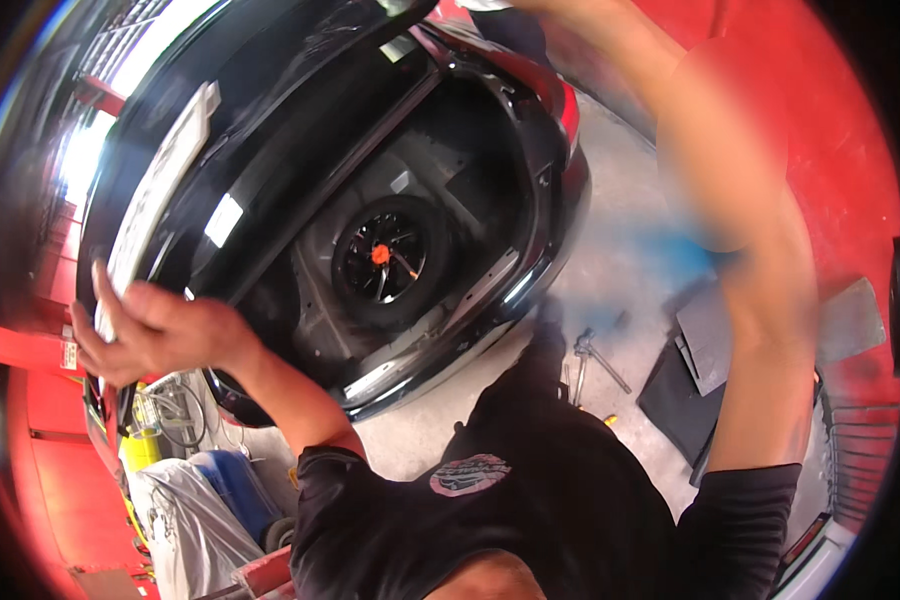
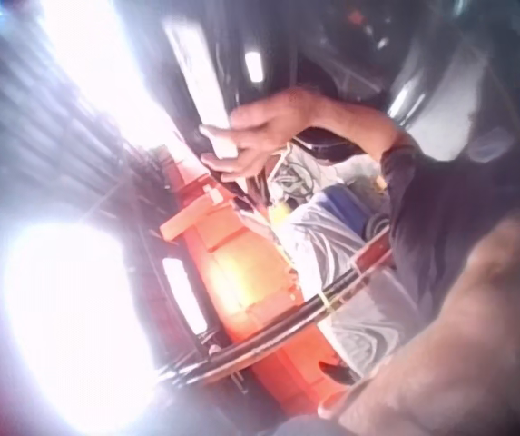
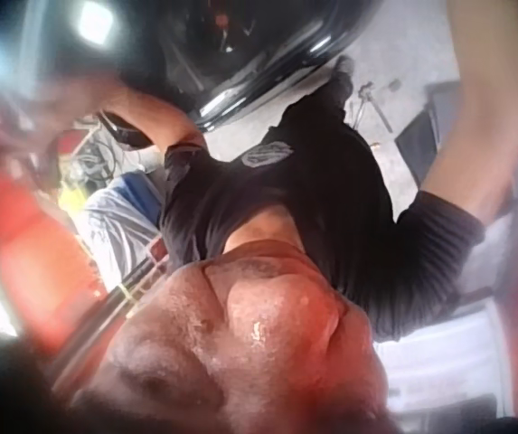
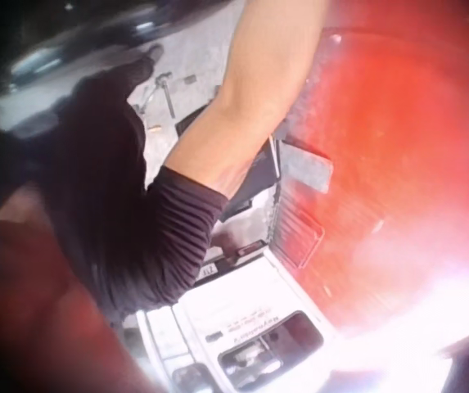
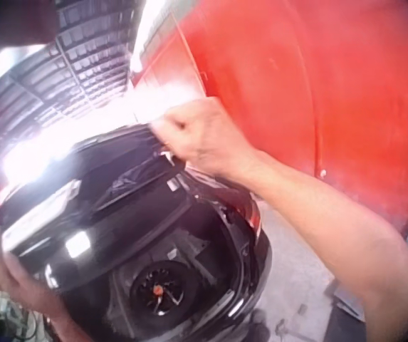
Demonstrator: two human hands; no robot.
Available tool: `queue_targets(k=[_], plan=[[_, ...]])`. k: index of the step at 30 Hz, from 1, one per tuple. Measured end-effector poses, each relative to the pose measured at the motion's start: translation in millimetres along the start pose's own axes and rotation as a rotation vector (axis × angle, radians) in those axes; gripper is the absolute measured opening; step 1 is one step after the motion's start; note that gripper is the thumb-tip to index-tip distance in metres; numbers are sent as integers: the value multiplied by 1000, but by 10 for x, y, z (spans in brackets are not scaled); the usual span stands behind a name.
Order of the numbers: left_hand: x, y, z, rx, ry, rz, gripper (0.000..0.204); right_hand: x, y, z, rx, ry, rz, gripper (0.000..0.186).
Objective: Repairing the rear trunk panel of a car using a hammer and block.
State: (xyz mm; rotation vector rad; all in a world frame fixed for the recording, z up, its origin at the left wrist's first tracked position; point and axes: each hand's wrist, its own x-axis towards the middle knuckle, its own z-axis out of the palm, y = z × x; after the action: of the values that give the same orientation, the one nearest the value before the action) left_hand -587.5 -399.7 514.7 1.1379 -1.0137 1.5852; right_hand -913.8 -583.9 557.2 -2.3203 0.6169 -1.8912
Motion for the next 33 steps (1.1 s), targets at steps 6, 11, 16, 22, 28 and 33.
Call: queue_targets(k=[6, 11, 16, 22, 28, 33], plan=[[226, 505, 580, -87, 116, -6, 41, -640, 2011, -690, -46, 397, 343, 24], [269, 1027, 1245, -174, 397, -293, 40, -1269, 3445, -309, 195, -150, 578, 31], [278, 1770, 1992, -120, 593, 107, 43, -1556, 4196, 126, 378, -437, 775, 31], [346, 1846, 2346, -258, 666, 101, 32, -1440, 4618, 692, 682, -640, 807, 31], [336, 1641, 2116, -304, 474, -30, 32, -819, 4759, 1258, 902, -670, 717, 42], [345, 1591, 2108, -216, 473, 53, 39, -407, 4797, 1981, 796, -631, 635, 69]])
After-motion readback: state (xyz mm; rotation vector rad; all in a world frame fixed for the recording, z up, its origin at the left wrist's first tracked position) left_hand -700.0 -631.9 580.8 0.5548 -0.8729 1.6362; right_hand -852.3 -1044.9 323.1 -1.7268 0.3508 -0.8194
